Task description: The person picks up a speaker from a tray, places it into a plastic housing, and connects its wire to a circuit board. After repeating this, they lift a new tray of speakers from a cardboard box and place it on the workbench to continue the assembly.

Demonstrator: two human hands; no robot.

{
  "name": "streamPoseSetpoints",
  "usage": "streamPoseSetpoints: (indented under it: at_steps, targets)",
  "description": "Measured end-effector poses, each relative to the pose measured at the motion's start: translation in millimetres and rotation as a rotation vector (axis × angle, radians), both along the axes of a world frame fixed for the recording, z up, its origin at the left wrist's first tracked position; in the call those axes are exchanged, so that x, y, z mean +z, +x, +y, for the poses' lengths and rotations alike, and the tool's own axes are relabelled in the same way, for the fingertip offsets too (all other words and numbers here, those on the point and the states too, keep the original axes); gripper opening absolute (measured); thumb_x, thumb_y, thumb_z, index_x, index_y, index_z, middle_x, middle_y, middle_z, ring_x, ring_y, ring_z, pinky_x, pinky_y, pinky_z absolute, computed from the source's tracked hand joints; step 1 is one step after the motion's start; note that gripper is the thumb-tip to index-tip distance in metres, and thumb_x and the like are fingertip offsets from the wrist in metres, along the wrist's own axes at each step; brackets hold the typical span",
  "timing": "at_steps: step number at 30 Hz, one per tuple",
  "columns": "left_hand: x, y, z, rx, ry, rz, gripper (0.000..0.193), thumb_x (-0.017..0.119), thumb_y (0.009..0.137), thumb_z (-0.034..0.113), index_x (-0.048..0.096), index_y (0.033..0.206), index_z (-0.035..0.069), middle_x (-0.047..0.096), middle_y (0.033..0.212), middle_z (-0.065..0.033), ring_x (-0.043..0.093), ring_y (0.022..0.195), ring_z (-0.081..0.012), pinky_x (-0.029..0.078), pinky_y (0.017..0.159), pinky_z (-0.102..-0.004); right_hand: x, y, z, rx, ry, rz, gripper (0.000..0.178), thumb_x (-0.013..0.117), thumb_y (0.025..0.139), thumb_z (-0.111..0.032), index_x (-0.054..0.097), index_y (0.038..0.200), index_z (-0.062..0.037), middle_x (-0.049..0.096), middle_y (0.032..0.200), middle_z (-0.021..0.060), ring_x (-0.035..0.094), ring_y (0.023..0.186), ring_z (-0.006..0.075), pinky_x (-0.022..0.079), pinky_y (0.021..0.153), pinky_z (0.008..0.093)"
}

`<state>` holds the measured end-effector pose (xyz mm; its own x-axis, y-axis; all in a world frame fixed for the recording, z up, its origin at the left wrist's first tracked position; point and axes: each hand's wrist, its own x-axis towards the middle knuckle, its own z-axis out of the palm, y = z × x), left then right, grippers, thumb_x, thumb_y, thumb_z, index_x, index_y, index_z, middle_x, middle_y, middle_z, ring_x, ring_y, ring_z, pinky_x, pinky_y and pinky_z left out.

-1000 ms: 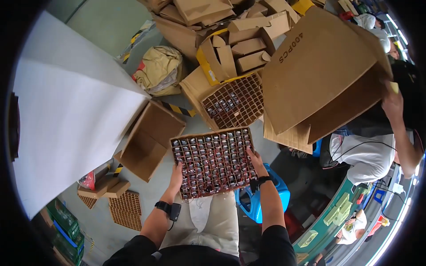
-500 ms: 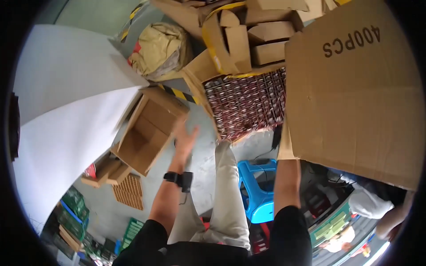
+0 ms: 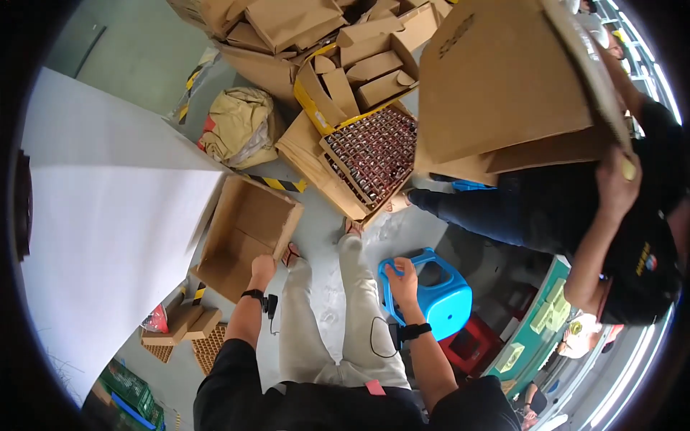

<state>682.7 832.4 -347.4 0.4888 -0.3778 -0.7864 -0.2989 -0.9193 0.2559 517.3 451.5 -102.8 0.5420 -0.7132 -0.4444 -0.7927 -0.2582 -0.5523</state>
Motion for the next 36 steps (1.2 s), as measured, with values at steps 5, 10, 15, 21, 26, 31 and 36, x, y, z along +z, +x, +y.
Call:
streamPoseSetpoints:
  at_steps: [5, 10, 15, 21, 26, 31, 36]
  targets:
    - [146.3, -23.6, 32.5, 0.061, -0.244, -0.301, 0.021, 0.061, 0.092, 0.024, 0.064, 0.094, 0.004, 0.073, 0.093, -0.0165, 0.073, 0.079, -0.0392, 0.06, 0.069, -0.0508, 29.5, -54.3, 44.1, 0.078, 0.028, -0.035, 0.031, 0.081, 0.09, -0.022, 0.068, 0.112, -0.0047, 0.074, 0.102, 0.0098, 0.073, 0.094, 0.0218, 0.058, 0.083, 0.035]
    - [303.2, -47.3, 75.6, -0.008, -0.545, -0.367, 0.02, 0.061, 0.09, 0.024, 0.059, 0.087, 0.004, 0.068, 0.087, -0.0169, 0.069, 0.076, -0.0403, 0.056, 0.069, -0.053, 69.7, -96.0, 97.5, 0.189, 0.228, 0.009, 0.028, 0.08, 0.09, -0.025, 0.07, 0.108, -0.0051, 0.075, 0.097, 0.0117, 0.075, 0.091, 0.0221, 0.059, 0.081, 0.0357]
    - [434.0, -75.6, 58.6, -0.088, -0.649, -0.461, 0.015, 0.063, 0.087, 0.019, 0.058, 0.086, 0.005, 0.065, 0.082, -0.0175, 0.067, 0.076, -0.0411, 0.054, 0.067, -0.0528, 59.2, -174.2, 120.5, 0.329, 0.312, 0.057, 0.028, 0.078, 0.091, -0.034, 0.073, 0.101, -0.0072, 0.076, 0.094, 0.0145, 0.075, 0.093, 0.0288, 0.058, 0.082, 0.0395]
    - [528.5, -89.8, 54.0, -0.135, -0.663, -0.696, 0.016, 0.065, 0.088, 0.017, 0.058, 0.087, 0.002, 0.063, 0.081, -0.0206, 0.063, 0.074, -0.0421, 0.049, 0.065, -0.051, 70.5, -324.4, 113.7, 0.319, 0.134, 0.133, 0.037, 0.074, 0.085, -0.044, 0.077, 0.086, -0.0068, 0.077, 0.087, 0.0181, 0.073, 0.079, 0.0371, 0.06, 0.074, 0.0458]
    - [584.0, -83.2, 54.4, -0.284, -0.579, -0.758, 0.019, 0.064, 0.089, 0.017, 0.058, 0.084, 0.001, 0.063, 0.081, -0.0202, 0.061, 0.072, -0.0414, 0.048, 0.066, -0.0491, 110.4, -475.6, 99.4, -0.363, 0.493, 0.144, 0.035, 0.071, 0.093, -0.037, 0.075, 0.097, -0.0027, 0.076, 0.084, 0.0081, 0.072, 0.066, 0.0199, 0.06, 0.058, 0.0352]
    - [593.8, -90.3, 57.0, -0.315, -0.495, -0.667, 0.021, 0.064, 0.088, 0.018, 0.057, 0.082, -0.001, 0.061, 0.077, -0.0215, 0.06, 0.074, -0.0404, 0.048, 0.066, -0.0483, 130.3, -578.1, 125.7, -0.848, 0.484, -0.111, 0.026, 0.07, 0.097, -0.029, 0.072, 0.1, -0.0039, 0.07, 0.078, 0.0045, 0.067, 0.061, 0.0148, 0.056, 0.052, 0.0327]
    - [580.3, -105.3, 99.4, -0.266, -0.726, -0.878, 0.013, 0.063, 0.091, 0.011, 0.064, 0.095, -0.002, 0.063, 0.085, -0.0201, 0.062, 0.077, -0.0366, 0.05, 0.069, -0.0464, 159.3, -622.7, 180.6, -1.099, 0.548, -0.292, 0.024, 0.068, 0.099, -0.028, 0.069, 0.101, -0.004, 0.068, 0.079, 0.0036, 0.066, 0.061, 0.014, 0.055, 0.052, 0.0318]
